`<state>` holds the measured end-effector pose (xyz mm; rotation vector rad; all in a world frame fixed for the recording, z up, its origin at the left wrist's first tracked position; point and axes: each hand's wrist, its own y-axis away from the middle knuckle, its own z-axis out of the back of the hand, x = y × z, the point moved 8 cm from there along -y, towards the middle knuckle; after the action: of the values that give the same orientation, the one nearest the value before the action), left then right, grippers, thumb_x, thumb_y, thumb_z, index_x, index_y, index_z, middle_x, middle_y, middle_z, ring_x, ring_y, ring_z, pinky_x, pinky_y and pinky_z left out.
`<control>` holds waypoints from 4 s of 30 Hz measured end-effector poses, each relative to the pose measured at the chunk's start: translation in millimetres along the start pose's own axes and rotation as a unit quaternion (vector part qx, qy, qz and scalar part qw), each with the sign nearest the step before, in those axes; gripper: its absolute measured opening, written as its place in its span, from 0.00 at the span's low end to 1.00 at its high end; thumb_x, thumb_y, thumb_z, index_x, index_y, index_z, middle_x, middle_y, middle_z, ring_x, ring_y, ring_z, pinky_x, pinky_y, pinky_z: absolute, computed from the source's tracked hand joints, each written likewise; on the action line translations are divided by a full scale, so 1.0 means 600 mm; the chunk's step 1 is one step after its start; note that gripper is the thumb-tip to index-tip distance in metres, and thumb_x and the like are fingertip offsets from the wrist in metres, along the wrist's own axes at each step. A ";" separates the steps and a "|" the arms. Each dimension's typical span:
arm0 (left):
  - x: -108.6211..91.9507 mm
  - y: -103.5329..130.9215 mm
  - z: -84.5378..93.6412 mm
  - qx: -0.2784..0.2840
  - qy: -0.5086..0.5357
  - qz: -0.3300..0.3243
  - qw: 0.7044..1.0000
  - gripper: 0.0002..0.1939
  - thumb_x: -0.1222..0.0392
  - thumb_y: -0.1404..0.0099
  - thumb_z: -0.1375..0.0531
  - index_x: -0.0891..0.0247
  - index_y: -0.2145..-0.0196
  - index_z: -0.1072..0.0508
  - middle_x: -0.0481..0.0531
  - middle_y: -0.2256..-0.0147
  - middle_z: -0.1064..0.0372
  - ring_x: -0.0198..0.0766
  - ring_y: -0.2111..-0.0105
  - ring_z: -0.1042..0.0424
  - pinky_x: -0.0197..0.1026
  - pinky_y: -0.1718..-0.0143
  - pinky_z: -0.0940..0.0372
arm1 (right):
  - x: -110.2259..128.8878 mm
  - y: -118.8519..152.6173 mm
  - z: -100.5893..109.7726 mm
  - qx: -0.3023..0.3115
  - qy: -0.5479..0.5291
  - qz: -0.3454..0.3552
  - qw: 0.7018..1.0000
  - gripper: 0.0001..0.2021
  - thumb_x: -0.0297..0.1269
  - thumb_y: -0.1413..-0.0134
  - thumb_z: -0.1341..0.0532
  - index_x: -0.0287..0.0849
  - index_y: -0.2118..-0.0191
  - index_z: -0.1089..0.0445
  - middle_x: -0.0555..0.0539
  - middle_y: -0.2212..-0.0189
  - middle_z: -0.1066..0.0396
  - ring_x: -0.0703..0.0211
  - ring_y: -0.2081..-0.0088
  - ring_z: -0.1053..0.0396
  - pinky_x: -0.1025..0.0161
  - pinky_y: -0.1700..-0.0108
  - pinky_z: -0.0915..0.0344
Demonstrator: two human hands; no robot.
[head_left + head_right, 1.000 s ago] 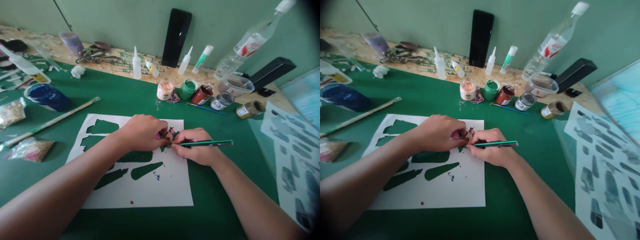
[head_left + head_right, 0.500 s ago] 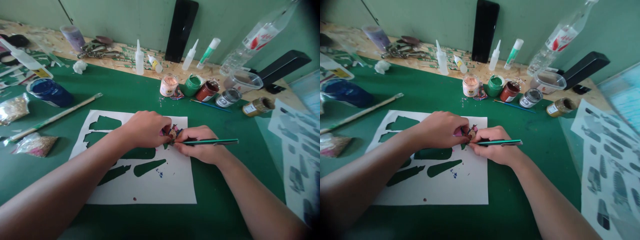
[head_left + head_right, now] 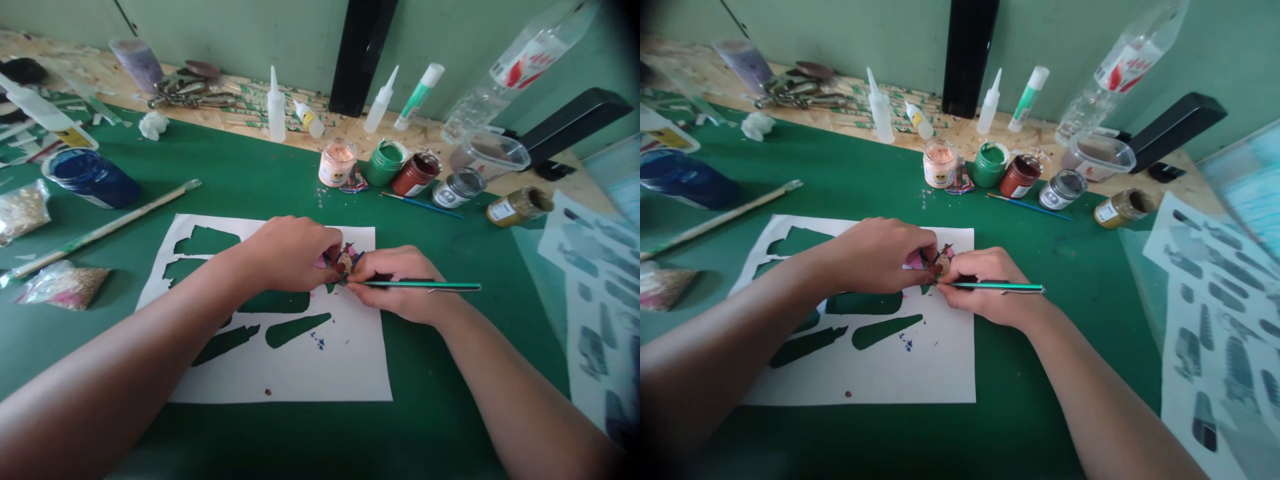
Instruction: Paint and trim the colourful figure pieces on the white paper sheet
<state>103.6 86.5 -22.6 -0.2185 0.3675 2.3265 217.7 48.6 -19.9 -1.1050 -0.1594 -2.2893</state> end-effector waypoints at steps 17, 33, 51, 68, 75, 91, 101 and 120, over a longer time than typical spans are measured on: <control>0.004 -0.002 -0.002 0.013 -0.001 0.005 1.000 0.17 0.41 0.37 0.42 0.55 0.60 0.27 0.50 0.65 0.25 0.43 0.68 0.28 0.39 0.73 0.46 | 0.002 0.001 0.001 -0.004 -0.007 0.008 1.000 0.06 0.32 0.46 0.34 0.42 0.73 0.26 0.51 0.74 0.24 0.62 0.72 0.28 0.66 0.69 0.36; 0.002 -0.002 0.000 0.013 -0.001 0.002 1.000 0.14 0.44 0.38 0.42 0.54 0.61 0.27 0.47 0.66 0.25 0.41 0.70 0.30 0.39 0.76 0.51 | 0.002 0.002 0.002 -0.003 -0.028 0.007 1.000 0.06 0.30 0.47 0.34 0.42 0.74 0.27 0.50 0.74 0.25 0.62 0.71 0.29 0.65 0.69 0.37; 0.001 -0.002 0.001 0.018 0.008 0.004 1.000 0.14 0.44 0.38 0.42 0.55 0.61 0.28 0.47 0.66 0.25 0.41 0.70 0.30 0.39 0.75 0.51 | -0.002 0.005 0.003 -0.011 -0.037 0.010 0.999 0.05 0.30 0.48 0.34 0.41 0.74 0.27 0.50 0.74 0.25 0.62 0.71 0.29 0.66 0.70 0.37; 0.002 0.000 0.000 0.015 0.011 0.005 1.000 0.13 0.45 0.38 0.41 0.54 0.62 0.28 0.45 0.67 0.26 0.40 0.71 0.31 0.39 0.75 0.52 | -0.003 0.007 0.004 -0.014 -0.035 0.016 0.999 0.06 0.28 0.50 0.34 0.39 0.75 0.28 0.50 0.75 0.26 0.63 0.72 0.30 0.66 0.70 0.38; 0.003 -0.001 0.000 0.014 0.006 0.008 1.000 0.13 0.45 0.39 0.41 0.54 0.62 0.29 0.46 0.67 0.26 0.40 0.72 0.31 0.40 0.76 0.52 | -0.001 0.009 0.003 -0.013 -0.039 0.023 0.999 0.05 0.27 0.50 0.34 0.40 0.74 0.27 0.50 0.75 0.25 0.64 0.72 0.31 0.66 0.70 0.37; 0.002 0.000 -0.001 0.001 0.019 0.000 1.000 0.12 0.45 0.38 0.41 0.53 0.62 0.28 0.45 0.67 0.25 0.41 0.71 0.30 0.40 0.76 0.52 | -0.003 0.010 0.003 -0.017 -0.047 0.021 0.999 0.05 0.27 0.50 0.35 0.40 0.73 0.28 0.50 0.74 0.26 0.65 0.72 0.30 0.67 0.69 0.36; 0.000 0.002 0.002 0.009 0.020 -0.002 1.000 0.12 0.46 0.38 0.41 0.54 0.62 0.28 0.47 0.66 0.24 0.41 0.71 0.30 0.40 0.76 0.53 | -0.003 0.010 0.005 -0.019 -0.045 0.021 0.999 0.04 0.28 0.49 0.35 0.40 0.73 0.28 0.50 0.73 0.24 0.63 0.72 0.29 0.66 0.69 0.35; -0.001 0.003 0.003 0.008 0.016 -0.002 1.000 0.11 0.47 0.38 0.41 0.54 0.62 0.28 0.46 0.65 0.24 0.40 0.71 0.30 0.40 0.76 0.52 | -0.004 0.011 0.003 -0.012 -0.049 0.018 0.999 0.05 0.28 0.49 0.34 0.41 0.74 0.28 0.50 0.73 0.24 0.63 0.72 0.29 0.67 0.69 0.35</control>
<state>102.5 85.5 -20.2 -0.2491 0.4018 2.3177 223.6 45.1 -21.6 -1.2231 -0.1488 -2.2134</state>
